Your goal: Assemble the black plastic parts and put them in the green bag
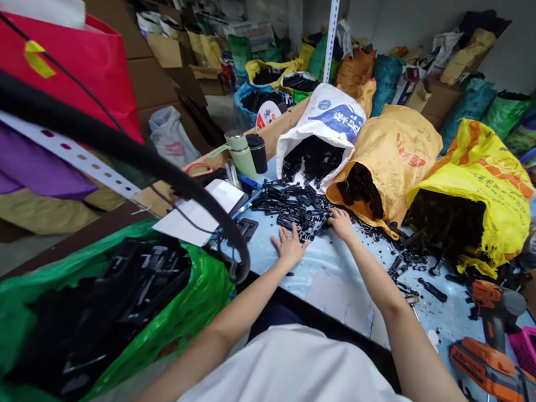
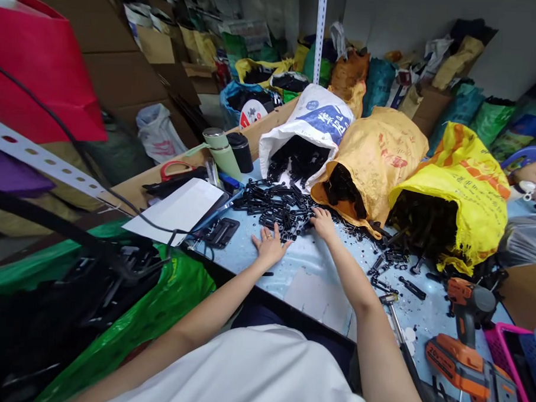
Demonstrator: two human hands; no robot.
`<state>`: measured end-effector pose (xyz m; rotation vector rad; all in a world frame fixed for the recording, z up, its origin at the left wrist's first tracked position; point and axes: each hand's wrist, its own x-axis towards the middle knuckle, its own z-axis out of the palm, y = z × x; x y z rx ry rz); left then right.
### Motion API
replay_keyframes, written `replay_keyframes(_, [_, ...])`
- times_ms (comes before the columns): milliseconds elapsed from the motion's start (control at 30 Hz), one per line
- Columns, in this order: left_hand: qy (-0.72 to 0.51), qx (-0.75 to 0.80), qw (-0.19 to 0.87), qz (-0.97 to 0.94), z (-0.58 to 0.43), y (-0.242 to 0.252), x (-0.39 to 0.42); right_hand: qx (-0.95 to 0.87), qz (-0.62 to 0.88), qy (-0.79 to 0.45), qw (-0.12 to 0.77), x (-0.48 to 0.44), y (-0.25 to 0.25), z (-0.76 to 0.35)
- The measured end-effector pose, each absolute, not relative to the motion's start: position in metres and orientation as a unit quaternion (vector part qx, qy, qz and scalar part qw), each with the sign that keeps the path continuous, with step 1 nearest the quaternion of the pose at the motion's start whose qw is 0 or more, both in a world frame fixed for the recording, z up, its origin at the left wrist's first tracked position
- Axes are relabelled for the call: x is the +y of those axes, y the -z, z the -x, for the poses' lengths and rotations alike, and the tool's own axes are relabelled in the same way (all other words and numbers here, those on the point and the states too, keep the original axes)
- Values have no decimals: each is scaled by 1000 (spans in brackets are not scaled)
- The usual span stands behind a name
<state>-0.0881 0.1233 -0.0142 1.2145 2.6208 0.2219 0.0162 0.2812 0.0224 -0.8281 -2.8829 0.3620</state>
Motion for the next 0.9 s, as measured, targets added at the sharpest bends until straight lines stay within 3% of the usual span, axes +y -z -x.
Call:
replay_keyframes(133, [-142, 890, 79, -426, 94, -8, 137, -904, 289, -260, 175, 272, -27, -47])
replay_keyframes(267, [-145, 909, 138, -365, 104, -29, 171, -736, 364, -464, 332, 237, -20, -82])
replay_keyframes(400, [-143, 905, 147, -372, 103, -38, 180, -620, 428, -518, 405, 184, -4, -125])
replay_keyframes(567, [-351, 843, 57, -404, 103, -29, 147, -651, 513, -433, 353, 122, 16, -197])
replay_keyframes(700, [-526, 748, 57, -401, 92, -21, 112, -769, 474, -333, 271, 98, 22, -229])
replay_keyframes(900, [-534, 675, 91, -500, 49, -15, 66, -839, 457, -197, 221, 91, 30, -197])
